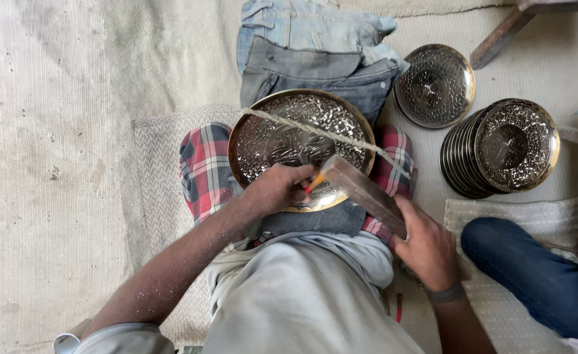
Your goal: The person sits on the floor and uses a wooden mallet to repeatedly strike a small cylindrical tool placed on a brass plate. The plate is held steady on a cushion between the legs. The person adjusts the tool position and continues hammering to create a textured pattern on the plate surface.
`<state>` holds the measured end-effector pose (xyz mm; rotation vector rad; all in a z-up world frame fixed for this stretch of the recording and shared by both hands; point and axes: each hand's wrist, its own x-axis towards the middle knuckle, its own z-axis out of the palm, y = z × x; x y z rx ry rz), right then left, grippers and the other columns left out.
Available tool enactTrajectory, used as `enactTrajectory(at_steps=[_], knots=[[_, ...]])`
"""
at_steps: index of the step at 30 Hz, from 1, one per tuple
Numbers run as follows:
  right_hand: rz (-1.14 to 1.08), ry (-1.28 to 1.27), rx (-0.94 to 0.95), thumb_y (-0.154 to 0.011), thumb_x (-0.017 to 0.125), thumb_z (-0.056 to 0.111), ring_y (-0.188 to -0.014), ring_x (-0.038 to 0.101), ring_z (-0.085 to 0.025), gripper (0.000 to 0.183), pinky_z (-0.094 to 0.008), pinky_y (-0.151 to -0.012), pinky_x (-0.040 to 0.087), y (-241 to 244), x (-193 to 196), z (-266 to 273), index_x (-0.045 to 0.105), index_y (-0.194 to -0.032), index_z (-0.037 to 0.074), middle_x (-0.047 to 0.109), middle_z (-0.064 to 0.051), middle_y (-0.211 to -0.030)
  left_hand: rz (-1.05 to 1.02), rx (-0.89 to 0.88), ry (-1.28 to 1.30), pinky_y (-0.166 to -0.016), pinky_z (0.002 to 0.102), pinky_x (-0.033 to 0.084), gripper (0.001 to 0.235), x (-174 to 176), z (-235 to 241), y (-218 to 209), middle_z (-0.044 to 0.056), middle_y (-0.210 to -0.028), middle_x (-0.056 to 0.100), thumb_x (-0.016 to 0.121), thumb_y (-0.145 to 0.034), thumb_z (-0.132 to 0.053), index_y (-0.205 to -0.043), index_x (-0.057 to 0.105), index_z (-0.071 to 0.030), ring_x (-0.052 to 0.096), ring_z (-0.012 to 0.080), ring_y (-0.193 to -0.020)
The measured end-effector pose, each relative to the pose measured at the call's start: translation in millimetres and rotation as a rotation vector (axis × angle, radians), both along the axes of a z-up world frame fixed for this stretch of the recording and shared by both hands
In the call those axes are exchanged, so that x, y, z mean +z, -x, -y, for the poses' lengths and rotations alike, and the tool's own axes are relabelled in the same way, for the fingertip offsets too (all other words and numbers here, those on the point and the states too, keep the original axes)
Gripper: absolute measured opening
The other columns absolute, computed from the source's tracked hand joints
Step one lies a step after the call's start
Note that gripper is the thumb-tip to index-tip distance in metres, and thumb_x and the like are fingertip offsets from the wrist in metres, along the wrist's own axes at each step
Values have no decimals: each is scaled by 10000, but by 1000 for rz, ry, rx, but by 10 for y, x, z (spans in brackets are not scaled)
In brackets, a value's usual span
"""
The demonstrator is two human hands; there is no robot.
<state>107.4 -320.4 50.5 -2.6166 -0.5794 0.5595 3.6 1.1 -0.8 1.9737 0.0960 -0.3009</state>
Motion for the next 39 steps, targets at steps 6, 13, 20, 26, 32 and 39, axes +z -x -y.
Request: enactTrajectory(at_steps=[6,13,20,26,32,39], knots=[[-94,-317,-47,-780,795,94,-1009,681,-357,577,-437,-879,556,83,22,5,563,-1307,55,680,-226,-1137,-10,-33,-59,-866,383,610,493,-33,-6,20,70,-1063,784,786,-843,-155,-1304,614,-131,768,228,-957],[-105,-344,-96,-764,796,67,-1001,696,-319,605,-417,-877,566,91,-36,-6,541,-1312,47,699,-210,-1097,15,-39,-32,-880,381,611,526,-52,-47,10,79,-1061,781,793,-824,-145,-1315,605,-120,769,241,-976],[-165,-411,-94,-780,761,25,-875,672,-148,525,-314,-808,557,129,-75,54,572,-1269,59,687,-66,-941,63,-47,-20,-858,384,614,558,-63,-76,23,94,-1058,783,796,-818,-139,-1334,588,-104,773,246,-952],[143,-31,137,-670,821,46,-976,697,-342,722,-423,-812,544,130,-154,66,604,-1358,63,723,-189,-1133,0,-100,-86,-846,385,613,519,-1,-118,-12,87,-1013,781,794,-827,-175,-1304,599,-115,775,239,-926],[50,53,-31,-698,799,110,-1009,688,-432,703,-485,-862,549,208,-132,58,567,-1362,113,701,-225,-1135,53,-84,-36,-853,391,607,520,-14,-116,4,80,-1046,788,763,-830,-145,-1321,592,-123,776,241,-920],[-58,-366,-143,-776,812,83,-993,667,-388,563,-466,-871,547,271,-170,38,590,-1293,76,697,-216,-1104,54,-119,-102,-817,391,606,522,-63,-142,44,88,-990,771,801,-829,-169,-1312,607,-118,770,248,-876]])
